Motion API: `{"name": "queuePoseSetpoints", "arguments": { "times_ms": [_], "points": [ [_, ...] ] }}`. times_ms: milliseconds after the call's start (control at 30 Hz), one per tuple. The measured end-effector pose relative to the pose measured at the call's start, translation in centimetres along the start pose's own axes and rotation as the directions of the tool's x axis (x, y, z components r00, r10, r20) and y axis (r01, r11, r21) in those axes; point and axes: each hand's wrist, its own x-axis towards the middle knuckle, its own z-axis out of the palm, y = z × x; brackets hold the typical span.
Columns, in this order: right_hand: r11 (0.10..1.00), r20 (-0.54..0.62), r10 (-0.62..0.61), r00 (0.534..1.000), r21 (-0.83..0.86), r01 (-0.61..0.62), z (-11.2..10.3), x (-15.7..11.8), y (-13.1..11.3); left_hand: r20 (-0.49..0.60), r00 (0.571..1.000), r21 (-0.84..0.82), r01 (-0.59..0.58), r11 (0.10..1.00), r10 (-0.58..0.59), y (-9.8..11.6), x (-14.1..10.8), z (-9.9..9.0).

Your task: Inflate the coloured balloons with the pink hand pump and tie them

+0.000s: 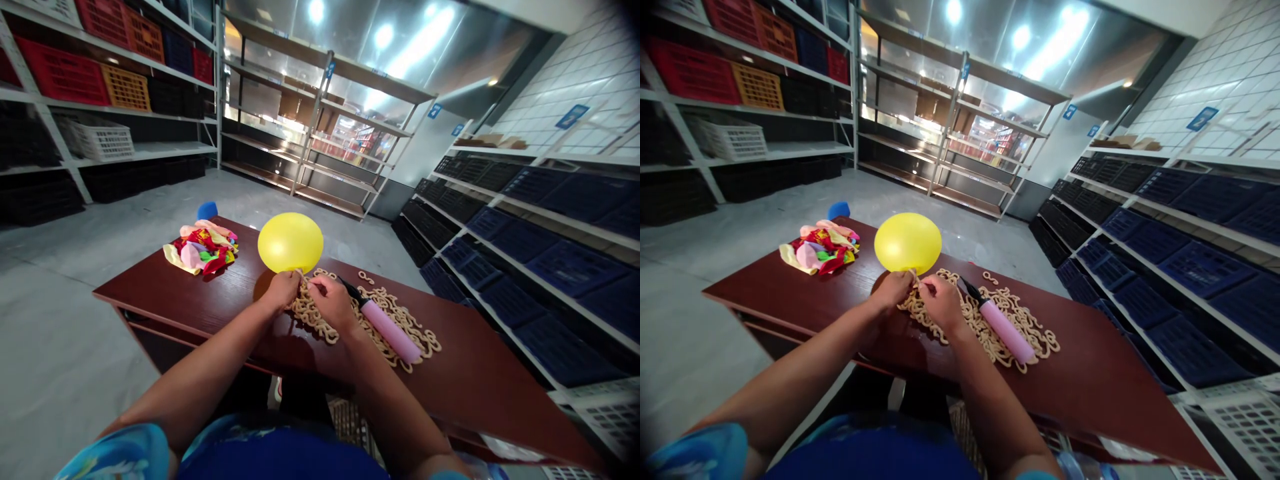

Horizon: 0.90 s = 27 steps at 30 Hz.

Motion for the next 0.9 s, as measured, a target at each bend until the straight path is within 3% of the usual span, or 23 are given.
{"name": "queuePoseSetpoints", "arguments": {
  "times_ms": [67, 133, 300, 367, 433, 533, 667, 767, 900],
  "points": [
    [0.995, 0.068, -0.099, 0.993, 0.008, 0.098, -0.5, 0.4, -0.1, -0.037, 0.986, 0.245, -0.146, 0.958, 0.16, -0.4, 0.2, 0.0],
    [0.985, 0.098, -0.172, 0.98, 0.029, 0.17, -0.8, 0.8, 0.0, -0.017, 0.971, 0.433, -0.206, 0.877, 0.237, -0.5, 0.3, -0.1],
    [0.972, 0.066, -0.209, 0.976, 0.123, 0.2, -0.6, 1.5, 0.4, 0.092, 0.97, 0.686, -0.226, 0.692, 0.225, -0.5, -0.1, 0.0],
    [0.969, 0.071, -0.132, 0.989, 0.221, 0.113, -0.1, 1.5, 0.5, 0.104, 0.973, 0.744, -0.214, 0.633, 0.207, -0.7, -0.3, 0.1],
    [0.933, 0.091, 0.033, 0.995, 0.354, -0.064, 0.5, 1.4, 0.7, 0.095, 0.975, 0.783, -0.197, 0.59, 0.199, -0.8, -0.5, 0.1],
    [0.8, 0.219, 0.272, 0.937, 0.49, -0.347, 0.9, 1.2, 0.8, 0.121, 0.976, 0.827, -0.2, 0.526, 0.181, -0.9, -1.0, 0.1],
    [0.696, 0.369, 0.353, 0.86, 0.51, -0.505, 0.7, 1.1, 0.9, 0.131, 0.98, 0.865, -0.187, 0.466, 0.149, -0.8, -1.5, 0.3],
    [0.69, 0.369, 0.327, 0.87, 0.536, -0.487, 0.7, 1.0, 1.0, 0.142, 0.977, 0.824, -0.206, 0.528, 0.16, -0.9, -1.5, 0.5],
    [0.636, 0.26, 0.355, 0.898, 0.637, -0.436, 1.5, 0.9, 1.3, 0.167, 0.975, 0.499, -0.213, 0.84, 0.147, -1.8, -1.3, 1.1]
  ]
}}
